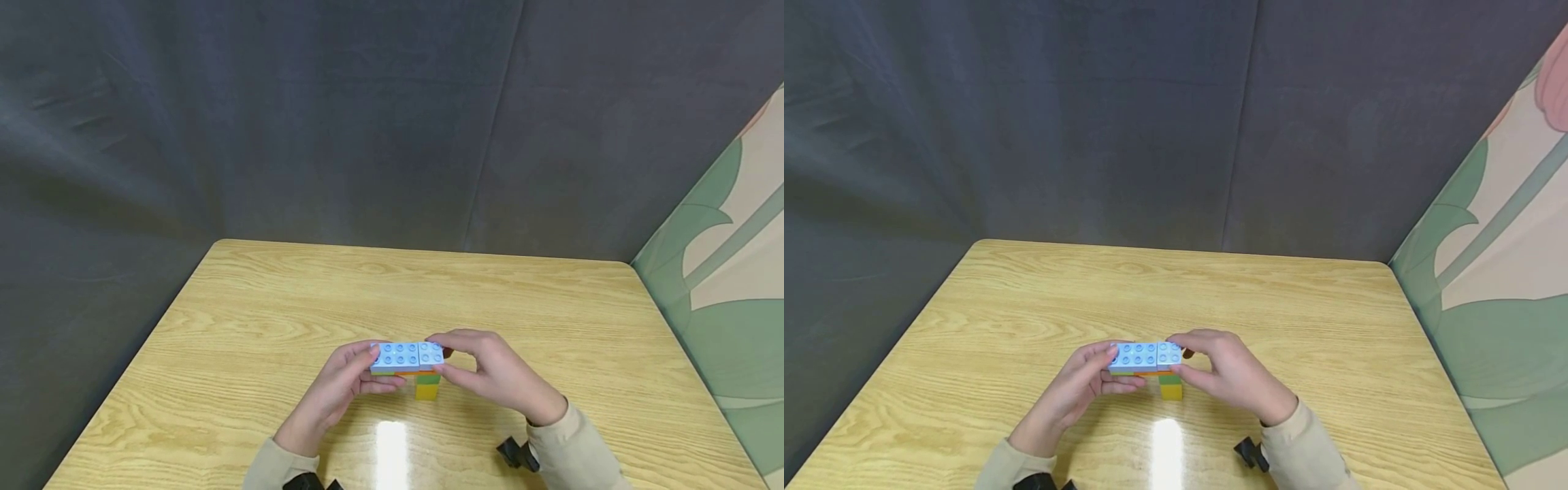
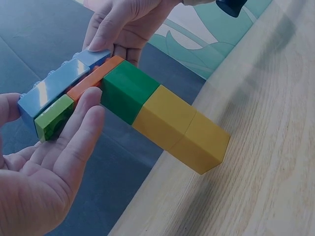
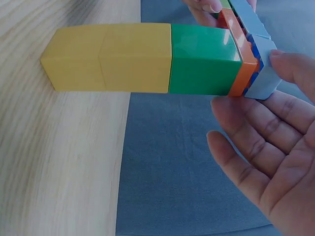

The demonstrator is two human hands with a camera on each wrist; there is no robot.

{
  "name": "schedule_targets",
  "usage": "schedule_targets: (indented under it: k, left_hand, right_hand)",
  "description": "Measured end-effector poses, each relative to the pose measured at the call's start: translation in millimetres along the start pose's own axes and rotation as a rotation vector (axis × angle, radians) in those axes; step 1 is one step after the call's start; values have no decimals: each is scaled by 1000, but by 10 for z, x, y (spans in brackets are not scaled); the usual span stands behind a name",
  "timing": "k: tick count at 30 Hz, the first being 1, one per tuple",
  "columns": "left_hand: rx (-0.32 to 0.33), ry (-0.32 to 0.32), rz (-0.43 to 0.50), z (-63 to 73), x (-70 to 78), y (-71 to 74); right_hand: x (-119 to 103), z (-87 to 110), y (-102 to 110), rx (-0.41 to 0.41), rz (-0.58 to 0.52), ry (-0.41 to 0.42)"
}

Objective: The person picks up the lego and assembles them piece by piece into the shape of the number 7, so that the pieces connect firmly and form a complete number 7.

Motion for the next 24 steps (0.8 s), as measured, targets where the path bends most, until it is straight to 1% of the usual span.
schedule_targets:
  k: [7, 10, 14, 18, 24]
  left_hand:
    - [16, 6, -25, -2, 2, 2]
    - [32, 23, -31, -4, 0, 3]
    - [52, 43, -35, -15, 6, -1]
    - [64, 55, -40, -25, 13, -2]
    - [79, 79, -30, -30, 20, -5]
  right_hand:
    - [-14, -14, 11, -14, 35, 3]
    - [-22, -11, 19, -16, 41, -11]
    - [-36, -15, 30, -38, 42, -20]
    - [-58, -33, 41, -62, 55, -4]
    - [-87, -52, 54, -71, 97, 16]
Point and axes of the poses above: each hand's wrist, its own z-axis away from the middle knuckle, its own y-axis out of the back of the hand, x = y × z, the point moved 4 cm from there along -z, towards the middle knuckle, and after that the axes turned 4 degrees about y, right-handed, at the moved point
